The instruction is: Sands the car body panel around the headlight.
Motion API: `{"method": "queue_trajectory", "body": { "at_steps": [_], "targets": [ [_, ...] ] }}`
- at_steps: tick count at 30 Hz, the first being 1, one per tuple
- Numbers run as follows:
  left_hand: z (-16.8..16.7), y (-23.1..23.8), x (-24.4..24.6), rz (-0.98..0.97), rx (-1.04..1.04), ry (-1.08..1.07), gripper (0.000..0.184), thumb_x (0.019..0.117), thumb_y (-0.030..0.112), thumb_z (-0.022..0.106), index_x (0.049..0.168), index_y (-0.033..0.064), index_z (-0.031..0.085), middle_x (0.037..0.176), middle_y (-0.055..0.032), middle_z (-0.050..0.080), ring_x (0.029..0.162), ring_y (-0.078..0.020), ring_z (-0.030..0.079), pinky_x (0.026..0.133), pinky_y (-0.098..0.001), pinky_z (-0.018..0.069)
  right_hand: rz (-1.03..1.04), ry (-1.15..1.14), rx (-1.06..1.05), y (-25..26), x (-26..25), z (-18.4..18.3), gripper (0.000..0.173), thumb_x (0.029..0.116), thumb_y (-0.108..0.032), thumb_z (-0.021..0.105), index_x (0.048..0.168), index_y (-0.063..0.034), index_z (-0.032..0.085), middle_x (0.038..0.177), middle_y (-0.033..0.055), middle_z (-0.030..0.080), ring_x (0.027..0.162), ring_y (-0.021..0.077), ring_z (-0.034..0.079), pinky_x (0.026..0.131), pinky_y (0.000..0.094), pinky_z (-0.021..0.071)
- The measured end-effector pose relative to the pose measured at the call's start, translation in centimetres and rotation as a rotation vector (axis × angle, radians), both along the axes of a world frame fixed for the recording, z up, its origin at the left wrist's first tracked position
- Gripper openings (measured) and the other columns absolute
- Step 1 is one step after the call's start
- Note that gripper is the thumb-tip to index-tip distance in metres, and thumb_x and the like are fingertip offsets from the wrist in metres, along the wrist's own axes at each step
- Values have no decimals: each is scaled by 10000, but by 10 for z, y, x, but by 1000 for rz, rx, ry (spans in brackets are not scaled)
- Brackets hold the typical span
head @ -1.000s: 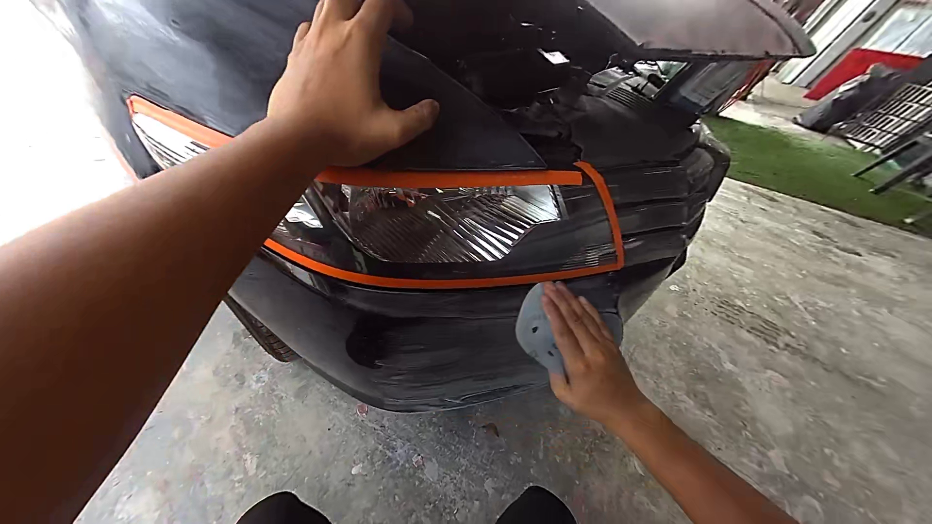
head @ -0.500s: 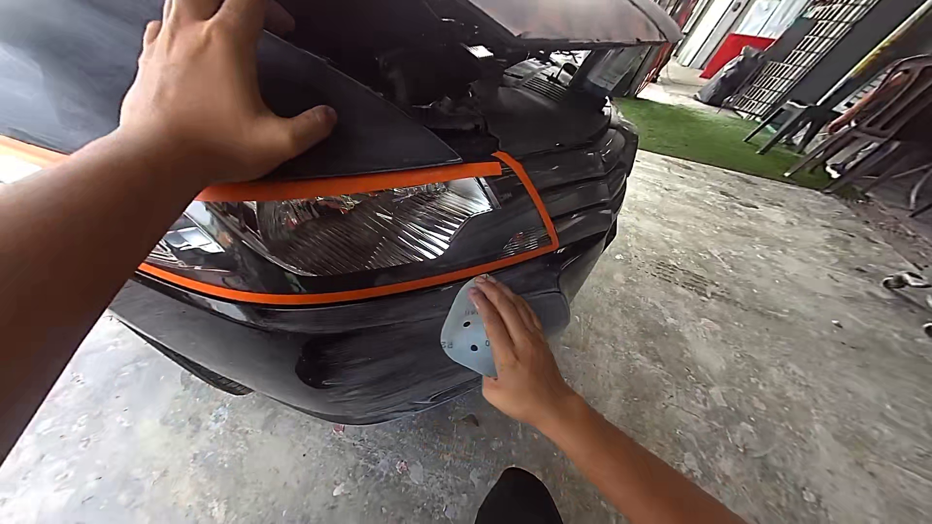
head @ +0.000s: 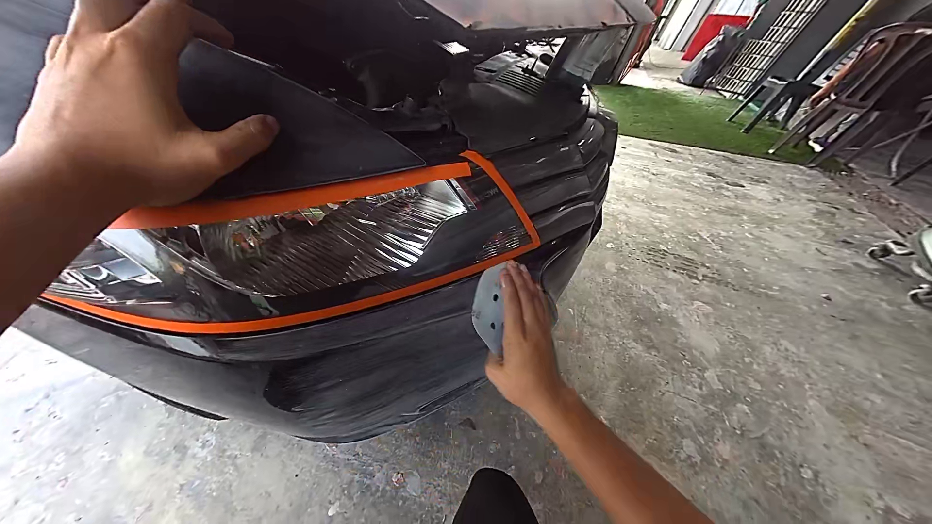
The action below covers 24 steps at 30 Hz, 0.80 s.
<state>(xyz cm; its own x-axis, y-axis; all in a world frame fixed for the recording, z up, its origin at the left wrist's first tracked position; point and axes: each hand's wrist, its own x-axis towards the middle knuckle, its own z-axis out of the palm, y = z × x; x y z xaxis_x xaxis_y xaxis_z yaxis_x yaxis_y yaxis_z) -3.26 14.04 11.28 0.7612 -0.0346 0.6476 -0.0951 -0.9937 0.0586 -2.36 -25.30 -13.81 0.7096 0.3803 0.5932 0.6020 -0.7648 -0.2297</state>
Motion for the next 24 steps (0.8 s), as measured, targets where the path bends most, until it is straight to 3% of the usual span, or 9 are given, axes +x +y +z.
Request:
{"method": "queue_trajectory", "body": {
  "at_steps": [3, 5, 8, 11, 15, 18, 20, 21, 24],
  "targets": [
    [-4, 0, 1, 10, -15, -17, 897, 732, 794, 528, 1384, 178, 541, 1389, -307, 499, 1215, -568, 518, 886, -781, 395, 67, -21, -125, 18, -21, 2, 1234, 543, -46, 821, 1626, -24, 230, 1715, 146, 172, 1596, 292, 118, 1279, 542, 222],
    [-6, 1, 3, 2, -8, -49, 892, 734, 791, 533, 1376, 172, 552, 1484, -245, 453, 1306, -514, 476, 945, -755, 390, 47, -46, -172, -8, -1, -2, 1197, 561, -29, 828, 1620, -51, 270, 1702, 112, 240, 1583, 251, 192, 1264, 537, 263],
    [-3, -1, 6, -22, 9, -76, 862, 734, 750, 552, 1347, 143, 566, 1511, -206, 410, 1325, -476, 458, 942, -732, 394, -114, 39, -102, -45, 36, -7, 1126, 623, -13, 754, 1614, 14, 220, 1694, 171, 223, 1570, 309, 222, 1256, 561, 247],
    [-3, -4, 3, 5, -2, -75, 830, 738, 718, 580, 1351, 160, 569, 1526, -179, 407, 1341, -447, 454, 972, -705, 389, -117, 58, -12, 3, 4, -2, 1010, 693, -20, 707, 1584, 82, 241, 1676, 257, 206, 1568, 399, 182, 1250, 613, 217],
    [-5, -11, 1, 27, 23, -162, 695, 818, 630, 593, 1308, 137, 612, 1493, -159, 469, 1360, -392, 458, 1038, -651, 377, 232, 31, -5, 83, -77, 10, 835, 775, -88, 588, 1555, 81, 344, 1652, 246, 288, 1568, 386, 196, 1284, 542, 216],
    [-6, -10, -3, 0, 39, -245, 496, 954, 506, 564, 1289, 148, 631, 1483, -121, 506, 1359, -329, 489, 1078, -577, 411, 574, 246, 165, 83, -92, 38, 599, 981, -177, 378, 1553, -1, 415, 1642, 140, 368, 1565, 273, 253, 1291, 481, 244],
    [-16, -12, -12, -125, -64, -327, 429, 1006, 437, 555, 1289, 126, 639, 1471, -122, 524, 1353, -295, 504, 1090, -524, 439, 692, 458, 394, 62, -97, 65, 515, 961, -144, 478, 1450, 4, 541, 1488, 64, 576, 1420, 121, 488, 1202, 350, 415],
    [-26, -18, -25, -229, -178, -357, 418, 1016, 401, 561, 1290, 96, 641, 1461, -135, 529, 1362, -285, 501, 1111, -504, 446, 671, 543, 504, 52, -100, 80, 419, 905, -70, 559, 1313, -8, 629, 1272, 10, 705, 1199, 48, 641, 1044, 282, 540],
    [-88, -60, -103, -531, -618, -237, 589, 996, 498, 538, 1314, 6, 594, 1396, -125, 566, 1317, -219, 537, 1096, -444, 488, 694, 724, 589, 35, -96, 116, 362, 788, 90, 618, 1032, -149, 740, 928, -81, 781, 851, 26, 732, 793, 258, 624]
  ]
}}
